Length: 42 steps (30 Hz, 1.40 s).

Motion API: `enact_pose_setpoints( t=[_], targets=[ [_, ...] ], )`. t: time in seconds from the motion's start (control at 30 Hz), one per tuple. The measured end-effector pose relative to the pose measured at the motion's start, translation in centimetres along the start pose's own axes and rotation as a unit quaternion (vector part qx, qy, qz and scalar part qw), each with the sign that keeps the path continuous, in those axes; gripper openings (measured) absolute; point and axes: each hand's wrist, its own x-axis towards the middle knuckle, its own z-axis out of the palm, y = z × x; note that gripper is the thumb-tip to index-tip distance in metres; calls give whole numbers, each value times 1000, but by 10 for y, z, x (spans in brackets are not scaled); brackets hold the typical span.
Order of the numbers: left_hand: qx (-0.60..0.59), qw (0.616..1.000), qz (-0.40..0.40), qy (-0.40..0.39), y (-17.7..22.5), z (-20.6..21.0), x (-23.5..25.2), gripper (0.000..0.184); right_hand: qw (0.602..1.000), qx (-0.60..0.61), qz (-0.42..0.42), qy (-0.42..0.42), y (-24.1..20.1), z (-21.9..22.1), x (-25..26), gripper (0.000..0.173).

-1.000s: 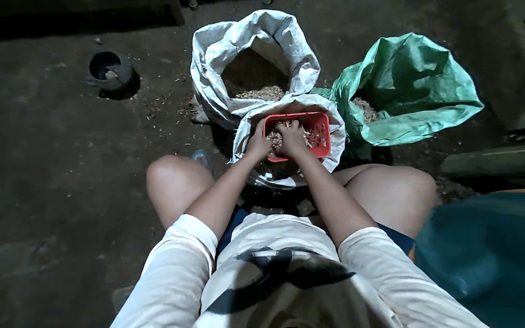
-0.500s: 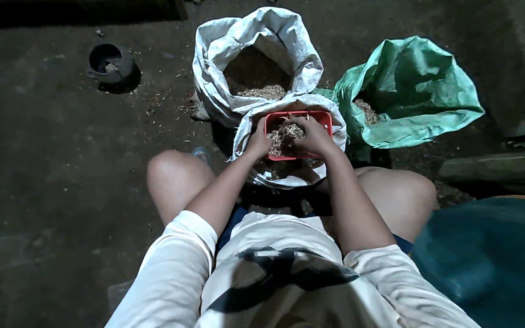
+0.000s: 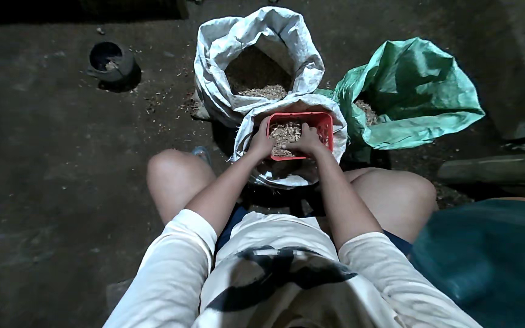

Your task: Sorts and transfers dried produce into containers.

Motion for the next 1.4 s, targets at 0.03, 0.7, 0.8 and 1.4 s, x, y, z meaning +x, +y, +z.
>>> enact_pose_setpoints(
  t=[0.03, 0.7, 0.8, 1.4],
  targets=[
    [5, 1000, -2, 2, -1, 0, -1, 82, 1000, 6, 13, 1, -5, 7, 2, 119],
    [19, 1000, -2, 16, -18, 3, 15, 85, 983, -117, -139, -42, -31, 30, -11, 80],
    [19, 1000, -1, 14, -17, 0, 14, 84, 989, -94, -109, -12, -16, 16, -6, 75],
    [19, 1000, 17, 1, -15, 2, 3, 86, 987, -75, -142, -15, -43, 45, -25, 72]
  ],
)
